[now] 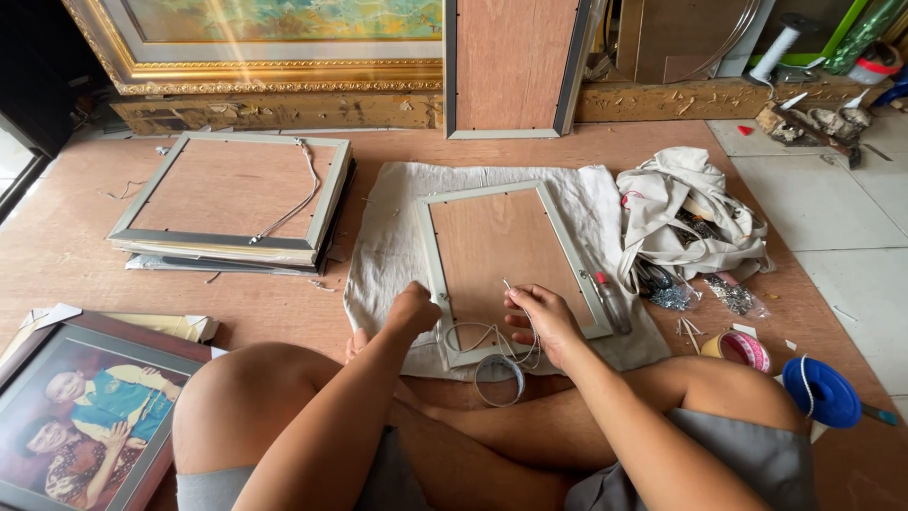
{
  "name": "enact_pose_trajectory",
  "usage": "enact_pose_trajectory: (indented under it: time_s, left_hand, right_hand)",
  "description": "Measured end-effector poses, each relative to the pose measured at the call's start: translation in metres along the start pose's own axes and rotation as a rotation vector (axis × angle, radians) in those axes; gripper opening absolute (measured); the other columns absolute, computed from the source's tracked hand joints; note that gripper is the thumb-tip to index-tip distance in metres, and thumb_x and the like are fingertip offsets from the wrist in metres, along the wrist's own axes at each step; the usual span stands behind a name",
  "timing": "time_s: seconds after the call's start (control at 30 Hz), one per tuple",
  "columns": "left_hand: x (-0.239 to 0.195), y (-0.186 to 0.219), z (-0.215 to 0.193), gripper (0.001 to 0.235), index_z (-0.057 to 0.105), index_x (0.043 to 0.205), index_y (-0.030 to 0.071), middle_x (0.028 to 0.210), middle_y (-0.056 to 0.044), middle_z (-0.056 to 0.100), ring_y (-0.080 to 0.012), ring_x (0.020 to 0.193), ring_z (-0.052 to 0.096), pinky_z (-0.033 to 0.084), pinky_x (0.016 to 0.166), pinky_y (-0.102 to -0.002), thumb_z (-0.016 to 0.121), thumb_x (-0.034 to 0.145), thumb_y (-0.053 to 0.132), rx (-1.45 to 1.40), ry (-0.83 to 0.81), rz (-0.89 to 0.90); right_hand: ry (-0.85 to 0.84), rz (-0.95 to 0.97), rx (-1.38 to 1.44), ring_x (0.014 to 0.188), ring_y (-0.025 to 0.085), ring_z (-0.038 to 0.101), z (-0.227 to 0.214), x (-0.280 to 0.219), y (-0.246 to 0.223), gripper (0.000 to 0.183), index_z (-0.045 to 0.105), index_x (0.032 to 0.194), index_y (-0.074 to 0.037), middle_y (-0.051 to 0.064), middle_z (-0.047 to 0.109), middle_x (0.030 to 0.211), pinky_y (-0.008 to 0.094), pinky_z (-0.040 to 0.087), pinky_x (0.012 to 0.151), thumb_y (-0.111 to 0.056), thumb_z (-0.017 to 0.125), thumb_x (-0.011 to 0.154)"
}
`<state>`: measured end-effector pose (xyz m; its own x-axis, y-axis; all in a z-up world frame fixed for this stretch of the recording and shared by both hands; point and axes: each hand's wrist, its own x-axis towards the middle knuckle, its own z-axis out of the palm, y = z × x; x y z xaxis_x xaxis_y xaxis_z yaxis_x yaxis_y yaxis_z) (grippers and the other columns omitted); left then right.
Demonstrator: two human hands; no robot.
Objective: The person installs a hanging wire on the back of a picture frame. They thread the wire through metal eyelets, secure it with tape, and trim the excess wire with scissors.
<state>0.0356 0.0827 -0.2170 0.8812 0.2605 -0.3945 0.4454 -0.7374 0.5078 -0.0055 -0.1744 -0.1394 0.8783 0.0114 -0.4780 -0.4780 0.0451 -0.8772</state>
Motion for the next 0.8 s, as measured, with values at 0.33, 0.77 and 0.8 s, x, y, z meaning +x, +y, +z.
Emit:
enact_pose_trajectory:
  time_s: [0.33, 0.77, 0.8]
  left_hand:
    - [0.008, 0.01, -0.023, 0.032, 0.086, 0.106, 0.035, 0.105, -0.002, 0.079, -0.0341, 0.11, 0.082, 0.069, 0.096, -0.049, 0.074, 0.089, 0.011, 0.129, 0.039, 0.365]
    - [0.045, 0.007, -0.003, 0.028, 0.089, 0.093, 0.034, 0.09, 0.002, 0.085, -0.0291, 0.095, 0.086, 0.072, 0.088, -0.044, 0.087, 0.085, 0.007, 0.111, 0.049, 0.37]
    - [0.046, 0.006, -0.002, 0.028, 0.09, 0.093, 0.034, 0.09, 0.003, 0.085, -0.029, 0.094, 0.086, 0.072, 0.086, -0.044, 0.087, 0.085, 0.007, 0.098, 0.05, 0.366]
  right_hand:
    - [-0.206, 0.198, 0.115, 0.1, 0.024, 0.086, 0.044, 0.068, 0.006, 0.025, 0.068, 0.126, -0.021, 0.01, 0.084, 0.124, 0.029, 0.069, 0.066, -0.038, 0.07, 0.108]
    - [-0.212, 0.362, 0.191, 0.103, 0.026, 0.086, 0.061, 0.124, 0.047, 0.029, 0.07, 0.127, -0.02, 0.013, 0.087, 0.12, 0.027, 0.066, 0.071, -0.041, 0.07, 0.107]
    - [-0.214, 0.374, 0.204, 0.104, 0.026, 0.086, 0.06, 0.133, 0.056, 0.028, 0.07, 0.126, -0.021, 0.012, 0.087, 0.121, 0.026, 0.066, 0.071, -0.042, 0.069, 0.107]
